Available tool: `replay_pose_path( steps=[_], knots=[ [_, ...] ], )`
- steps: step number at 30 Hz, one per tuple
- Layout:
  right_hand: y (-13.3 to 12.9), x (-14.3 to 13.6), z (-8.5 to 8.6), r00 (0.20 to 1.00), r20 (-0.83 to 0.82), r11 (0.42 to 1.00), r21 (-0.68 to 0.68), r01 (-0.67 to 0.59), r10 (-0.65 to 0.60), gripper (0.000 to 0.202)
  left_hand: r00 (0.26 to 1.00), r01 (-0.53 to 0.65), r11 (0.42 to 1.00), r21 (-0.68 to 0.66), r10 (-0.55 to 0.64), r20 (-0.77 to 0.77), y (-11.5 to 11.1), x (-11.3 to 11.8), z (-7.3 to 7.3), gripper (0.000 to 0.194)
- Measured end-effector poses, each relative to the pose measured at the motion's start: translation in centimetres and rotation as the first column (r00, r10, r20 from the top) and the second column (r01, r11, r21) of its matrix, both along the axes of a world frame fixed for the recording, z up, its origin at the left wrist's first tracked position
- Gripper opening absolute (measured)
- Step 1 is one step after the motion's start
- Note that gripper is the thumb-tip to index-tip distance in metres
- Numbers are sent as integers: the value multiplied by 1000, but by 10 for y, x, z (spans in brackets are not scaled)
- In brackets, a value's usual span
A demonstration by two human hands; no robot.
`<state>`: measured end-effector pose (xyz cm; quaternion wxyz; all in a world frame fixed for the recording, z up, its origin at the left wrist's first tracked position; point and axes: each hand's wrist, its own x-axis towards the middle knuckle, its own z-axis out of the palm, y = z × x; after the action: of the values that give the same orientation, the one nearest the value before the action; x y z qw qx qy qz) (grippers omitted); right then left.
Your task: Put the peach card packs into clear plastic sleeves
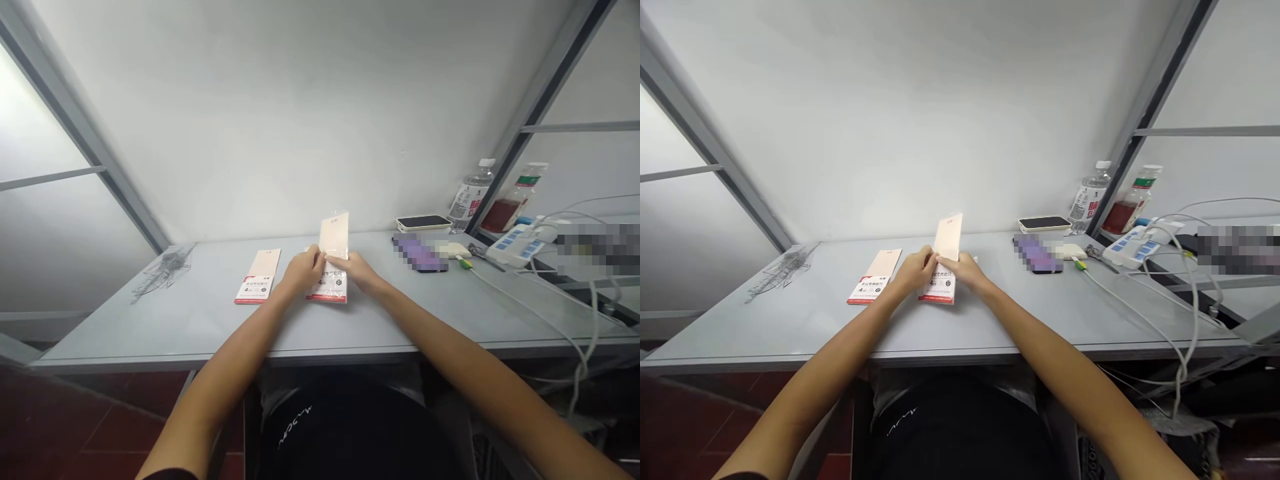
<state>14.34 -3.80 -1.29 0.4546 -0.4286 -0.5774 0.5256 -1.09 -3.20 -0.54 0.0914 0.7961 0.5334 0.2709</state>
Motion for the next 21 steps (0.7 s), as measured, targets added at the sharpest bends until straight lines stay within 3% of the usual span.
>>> replay_pose_path(
  steps=[5,9,16,21],
  knots=[
    [-1,0,-1,999,35,1000,12,-2,2,28,988,-92,995,39,96,-120,-5,5,1,36],
    [-1,1,-1,998,48,999,31,-34,32,28,985,-90,996,9,91,-147,-7,7,3,38],
    [-4,1,-1,997,38,997,50,-66,64,28,1000,3,997,-75,-5,-27,-2,1,8,33],
    [-1,7,-4,994,49,992,77,-101,97,30,985,94,993,-73,-82,151,1,1,3,33]
  ],
)
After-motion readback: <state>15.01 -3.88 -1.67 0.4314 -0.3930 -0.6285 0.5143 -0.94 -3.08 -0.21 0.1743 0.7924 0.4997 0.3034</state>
